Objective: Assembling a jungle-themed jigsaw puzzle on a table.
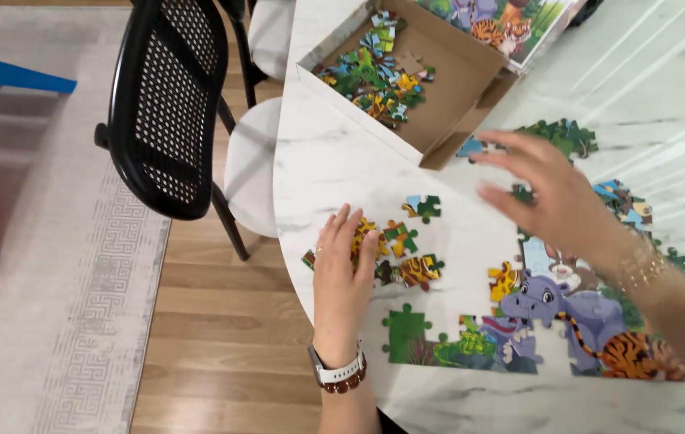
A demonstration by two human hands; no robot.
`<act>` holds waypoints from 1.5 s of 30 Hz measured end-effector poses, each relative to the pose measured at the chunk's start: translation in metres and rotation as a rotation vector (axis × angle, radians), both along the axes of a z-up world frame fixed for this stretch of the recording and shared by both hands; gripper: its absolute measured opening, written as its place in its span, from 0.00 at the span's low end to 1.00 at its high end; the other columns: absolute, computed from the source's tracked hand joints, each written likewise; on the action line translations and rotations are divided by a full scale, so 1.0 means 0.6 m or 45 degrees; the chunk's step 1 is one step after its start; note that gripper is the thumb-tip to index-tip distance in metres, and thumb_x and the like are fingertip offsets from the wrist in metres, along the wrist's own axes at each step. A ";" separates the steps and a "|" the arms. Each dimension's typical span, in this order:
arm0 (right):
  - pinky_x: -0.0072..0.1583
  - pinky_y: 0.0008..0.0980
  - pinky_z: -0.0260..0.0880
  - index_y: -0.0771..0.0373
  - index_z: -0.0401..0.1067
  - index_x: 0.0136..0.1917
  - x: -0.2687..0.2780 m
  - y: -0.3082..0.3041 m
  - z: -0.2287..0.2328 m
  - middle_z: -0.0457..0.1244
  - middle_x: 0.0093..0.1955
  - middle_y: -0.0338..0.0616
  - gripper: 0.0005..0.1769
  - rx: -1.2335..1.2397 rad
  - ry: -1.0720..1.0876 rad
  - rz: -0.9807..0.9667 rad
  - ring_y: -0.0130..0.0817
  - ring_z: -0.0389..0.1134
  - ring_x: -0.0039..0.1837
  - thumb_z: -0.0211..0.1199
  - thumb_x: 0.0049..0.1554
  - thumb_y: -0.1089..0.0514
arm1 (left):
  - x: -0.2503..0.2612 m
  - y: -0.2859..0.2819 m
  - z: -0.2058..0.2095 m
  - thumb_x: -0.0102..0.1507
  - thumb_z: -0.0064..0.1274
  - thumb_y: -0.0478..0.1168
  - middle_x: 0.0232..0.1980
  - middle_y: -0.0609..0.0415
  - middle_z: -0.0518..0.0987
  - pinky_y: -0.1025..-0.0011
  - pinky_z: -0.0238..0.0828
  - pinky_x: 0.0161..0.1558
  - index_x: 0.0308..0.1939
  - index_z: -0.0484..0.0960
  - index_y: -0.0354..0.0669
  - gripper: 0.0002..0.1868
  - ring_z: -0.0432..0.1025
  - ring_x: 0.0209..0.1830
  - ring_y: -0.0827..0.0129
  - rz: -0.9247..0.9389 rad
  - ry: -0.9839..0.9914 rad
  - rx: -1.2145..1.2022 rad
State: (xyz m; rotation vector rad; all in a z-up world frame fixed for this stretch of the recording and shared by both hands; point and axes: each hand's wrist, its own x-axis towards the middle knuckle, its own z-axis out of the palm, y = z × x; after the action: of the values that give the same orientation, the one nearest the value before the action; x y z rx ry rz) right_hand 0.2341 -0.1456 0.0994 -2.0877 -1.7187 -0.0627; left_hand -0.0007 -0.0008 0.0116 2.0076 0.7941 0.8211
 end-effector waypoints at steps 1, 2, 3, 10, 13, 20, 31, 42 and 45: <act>0.74 0.47 0.58 0.58 0.72 0.67 0.025 0.038 -0.005 0.59 0.76 0.47 0.24 0.005 -0.012 0.004 0.44 0.59 0.76 0.58 0.63 0.44 | 0.000 -0.001 -0.001 0.70 0.49 0.46 0.73 0.40 0.71 0.53 0.53 0.73 0.63 0.77 0.35 0.22 0.61 0.75 0.46 0.004 -0.012 0.005; 0.72 0.47 0.60 0.59 0.73 0.65 0.050 0.078 -0.008 0.63 0.72 0.46 0.22 0.042 -0.085 0.052 0.44 0.62 0.73 0.60 0.63 0.45 | 0.000 -0.001 0.000 0.70 0.49 0.46 0.71 0.40 0.72 0.55 0.56 0.72 0.62 0.78 0.36 0.22 0.62 0.74 0.46 0.012 -0.007 -0.012; 0.70 0.48 0.63 0.60 0.75 0.63 0.075 0.119 -0.010 0.67 0.67 0.46 0.20 0.079 -0.158 0.099 0.44 0.65 0.69 0.61 0.64 0.46 | 0.001 0.001 0.000 0.70 0.49 0.46 0.70 0.41 0.73 0.56 0.59 0.70 0.61 0.78 0.36 0.21 0.63 0.74 0.46 0.019 -0.003 -0.028; 0.57 0.41 0.70 0.61 0.76 0.59 0.179 0.341 -0.134 0.67 0.55 0.49 0.24 -0.181 0.120 0.045 0.43 0.70 0.54 0.67 0.56 0.44 | 0.001 0.004 0.011 0.69 0.51 0.45 0.68 0.41 0.75 0.56 0.61 0.67 0.59 0.79 0.36 0.19 0.64 0.72 0.46 0.064 0.004 -0.006; 0.56 0.41 0.70 0.62 0.75 0.54 0.190 0.384 -0.164 0.67 0.53 0.49 0.25 -0.344 0.116 -0.036 0.43 0.69 0.54 0.72 0.53 0.42 | 0.000 0.007 0.014 0.69 0.51 0.44 0.69 0.41 0.74 0.55 0.61 0.68 0.60 0.79 0.36 0.20 0.63 0.72 0.45 0.030 0.012 -0.033; 0.50 0.33 0.70 0.63 0.73 0.49 0.223 0.403 -0.179 0.69 0.46 0.43 0.23 -0.449 0.473 -0.072 0.32 0.69 0.48 0.77 0.49 0.48 | -0.003 0.009 0.027 0.68 0.52 0.45 0.69 0.42 0.74 0.55 0.60 0.68 0.61 0.79 0.35 0.21 0.61 0.74 0.44 -0.037 -0.037 -0.080; 0.45 0.28 0.75 0.63 0.72 0.61 0.306 0.365 -0.153 0.68 0.44 0.38 0.15 -0.169 1.301 -0.291 0.25 0.70 0.43 0.63 0.60 0.59 | -0.001 0.006 0.037 0.68 0.53 0.45 0.69 0.43 0.75 0.55 0.60 0.69 0.60 0.78 0.34 0.21 0.61 0.75 0.45 -0.099 -0.024 -0.098; 0.45 0.33 0.75 0.65 0.72 0.59 0.303 0.382 -0.191 0.65 0.52 0.41 0.31 -0.501 0.820 -0.338 0.30 0.69 0.49 0.79 0.45 0.54 | -0.001 0.007 0.037 0.68 0.52 0.46 0.70 0.45 0.74 0.56 0.60 0.68 0.60 0.79 0.36 0.21 0.60 0.75 0.48 -0.147 0.010 -0.122; 0.46 0.34 0.71 0.64 0.73 0.59 0.311 0.379 -0.206 0.66 0.50 0.42 0.32 -0.468 0.695 -0.324 0.32 0.68 0.49 0.80 0.44 0.52 | -0.001 0.007 0.038 0.68 0.52 0.46 0.70 0.45 0.74 0.56 0.60 0.68 0.60 0.79 0.36 0.21 0.61 0.75 0.48 -0.148 0.007 -0.128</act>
State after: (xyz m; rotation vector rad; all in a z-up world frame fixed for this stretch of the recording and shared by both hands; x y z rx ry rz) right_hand 0.4210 0.0818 -0.0241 -2.2812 -1.1942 0.7281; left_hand -0.0015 0.0035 0.0345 1.9482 0.7005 0.6959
